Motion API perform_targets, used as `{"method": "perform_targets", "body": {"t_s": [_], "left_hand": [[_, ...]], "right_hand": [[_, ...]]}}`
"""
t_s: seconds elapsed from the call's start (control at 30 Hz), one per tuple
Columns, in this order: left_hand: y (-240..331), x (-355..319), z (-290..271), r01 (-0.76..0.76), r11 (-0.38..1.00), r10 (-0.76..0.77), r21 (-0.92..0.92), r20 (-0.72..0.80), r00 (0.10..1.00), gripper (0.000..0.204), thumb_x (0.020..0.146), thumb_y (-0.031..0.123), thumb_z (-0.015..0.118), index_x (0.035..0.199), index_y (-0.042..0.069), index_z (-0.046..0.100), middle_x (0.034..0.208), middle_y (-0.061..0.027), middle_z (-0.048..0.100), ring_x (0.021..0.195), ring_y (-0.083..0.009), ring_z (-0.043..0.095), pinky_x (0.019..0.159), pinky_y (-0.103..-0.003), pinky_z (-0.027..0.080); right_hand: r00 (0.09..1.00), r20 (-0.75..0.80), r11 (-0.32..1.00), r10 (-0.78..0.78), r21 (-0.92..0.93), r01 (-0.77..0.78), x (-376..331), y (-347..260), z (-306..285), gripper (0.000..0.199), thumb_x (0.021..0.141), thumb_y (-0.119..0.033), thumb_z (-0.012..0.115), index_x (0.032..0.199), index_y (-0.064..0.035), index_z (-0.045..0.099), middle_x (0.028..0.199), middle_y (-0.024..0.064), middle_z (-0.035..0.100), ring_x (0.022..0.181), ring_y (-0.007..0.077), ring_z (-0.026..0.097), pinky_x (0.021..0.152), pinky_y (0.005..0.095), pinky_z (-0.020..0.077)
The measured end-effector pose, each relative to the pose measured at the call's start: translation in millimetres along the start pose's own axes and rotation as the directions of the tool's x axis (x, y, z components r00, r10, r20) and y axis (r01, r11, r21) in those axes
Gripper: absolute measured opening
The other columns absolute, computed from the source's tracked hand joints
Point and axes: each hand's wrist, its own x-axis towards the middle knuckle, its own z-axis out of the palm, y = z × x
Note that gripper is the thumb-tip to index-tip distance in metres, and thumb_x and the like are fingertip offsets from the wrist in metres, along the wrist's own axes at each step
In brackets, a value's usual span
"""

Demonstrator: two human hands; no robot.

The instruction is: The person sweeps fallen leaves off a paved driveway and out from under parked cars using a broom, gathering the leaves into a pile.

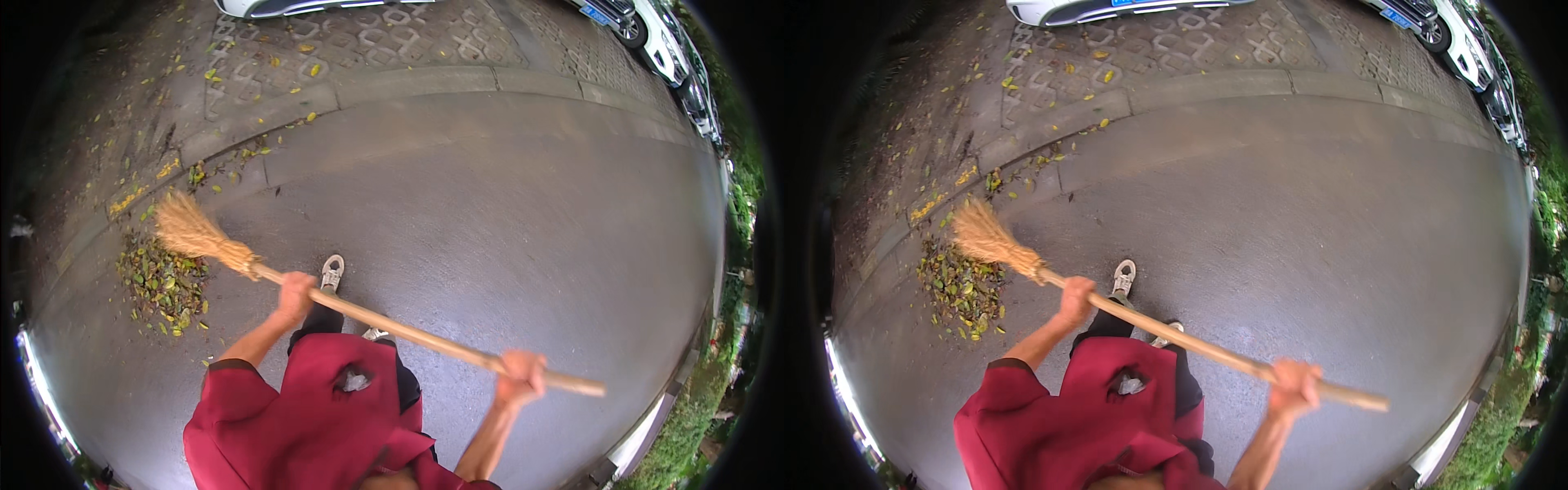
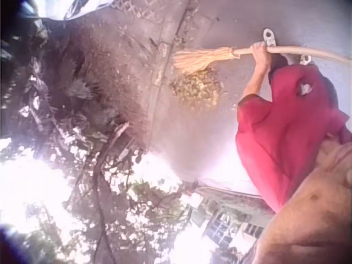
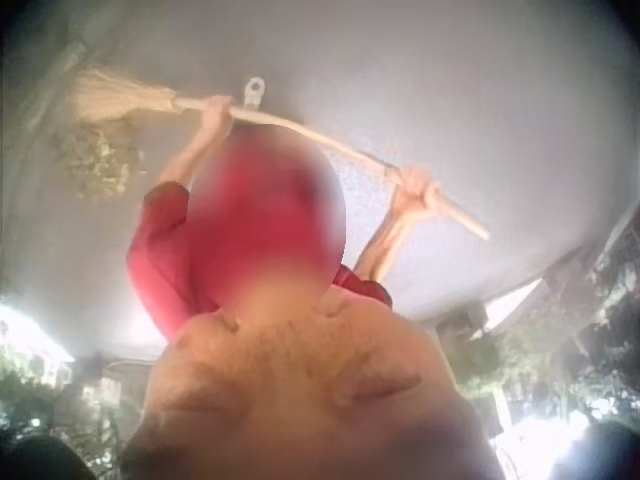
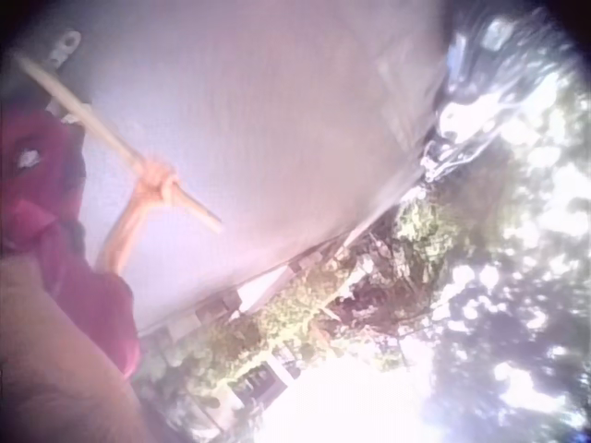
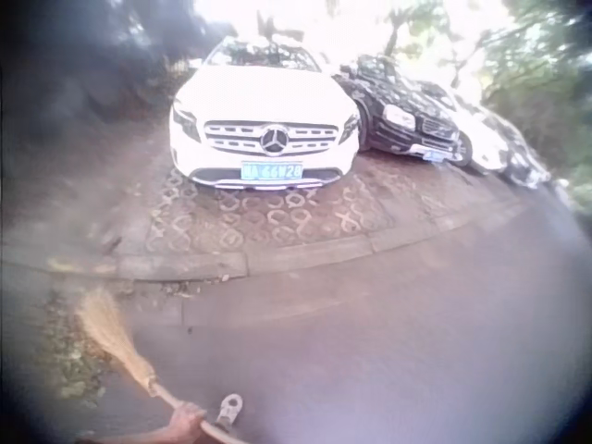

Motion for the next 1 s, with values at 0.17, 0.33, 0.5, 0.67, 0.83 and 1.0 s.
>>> {"method": "perform_targets", "body": {"t_s": [0.17, 0.33, 0.5, 0.67, 0.83, 1.0], "left_hand": [[148, 96, 37, -0.288, 0.903, 0.322, -0.318, 0.056, 0.945, 0.020, 0.060, 0.014, 0.069, 0.076, 0.013, 0.056, 0.067, -0.0052, 0.050, 0.067, -0.0262, 0.053, 0.065, -0.040, 0.041], [176, 220, 124, -0.487, 0.672, 0.555, -0.558, -0.056, 0.830, 0.015, 0.069, 0.011, 0.065, 0.075, 0.011, 0.051, 0.071, -0.0055, 0.052, 0.077, -0.0271, 0.054, 0.073, -0.040, 0.039], [91, 232, 122, -0.305, 0.702, 0.392, -0.643, -0.008, 0.920, 0.015, 0.067, 0.011, 0.067, 0.073, 0.010, 0.054, 0.073, -0.0071, 0.056, 0.080, -0.0278, 0.056, 0.074, -0.042, 0.041], [-75, 115, 41, 0.143, 0.894, -0.055, -0.425, 0.213, 0.976, 0.009, 0.066, 0.006, 0.062, 0.074, 0.009, 0.058, 0.071, -0.0116, 0.056, 0.077, -0.0331, 0.056, 0.068, -0.045, 0.043], [-179, 89, -53, 0.276, 0.961, -0.249, -0.029, 0.346, 0.905, 0.007, 0.066, 0.011, 0.062, 0.071, 0.008, 0.057, 0.074, -0.0116, 0.060, 0.079, -0.0310, 0.059, 0.071, -0.043, 0.040], [-96, 145, -111, 0.028, 0.997, -0.002, -0.075, 0.327, 0.945, 0.003, 0.065, 0.009, 0.058, 0.067, 0.010, 0.057, 0.066, -0.0108, 0.059, 0.067, -0.0311, 0.060, 0.062, -0.040, 0.043]], "right_hand": [[0.862, 0.060, 0.858, -0.504, -0.074, 0.507, -75, -156, -63, 0.039, 0.091, -0.022, 0.050, 0.057, -0.0186, 0.030, 0.048, -0.0051, 0.029, 0.041, 0.0054, 0.023, 0.039, 0.0231, 0.0202], [0.713, -0.201, 0.683, -0.672, -0.541, 0.491, -118, -134, -2, 0.041, 0.092, -0.026, 0.046, 0.054, -0.0206, 0.030, 0.049, -0.0050, 0.026, 0.046, 0.0122, 0.030, 0.048, 0.0306, 0.0232], [0.730, -0.134, 0.691, -0.671, -0.470, 0.549, -41, -72, 116, 0.040, 0.084, -0.026, 0.054, 0.053, -0.0205, 0.029, 0.050, -0.0037, 0.024, 0.045, 0.0125, 0.025, 0.049, 0.0297, 0.0239], [0.934, 0.081, 0.878, -0.349, -0.319, 0.356, 31, 15, 180, 0.036, 0.088, -0.014, 0.051, 0.057, -0.0170, 0.031, 0.048, -0.0049, 0.027, 0.041, 0.0076, 0.025, 0.038, 0.0259, 0.0216], [0.996, 0.069, 0.983, -0.048, -0.172, 0.059, 67, 123, 230, 0.036, 0.088, -0.015, 0.052, 0.058, -0.0162, 0.032, 0.048, -0.0054, 0.027, 0.042, 0.0075, 0.025, 0.039, 0.0261, 0.0239], [0.958, -0.039, 0.945, -0.284, -0.181, 0.273, 66, 15, 221, 0.038, 0.090, -0.018, 0.053, 0.059, -0.0186, 0.032, 0.048, -0.0055, 0.028, 0.041, 0.0056, 0.025, 0.035, 0.0221, 0.0245]]}}
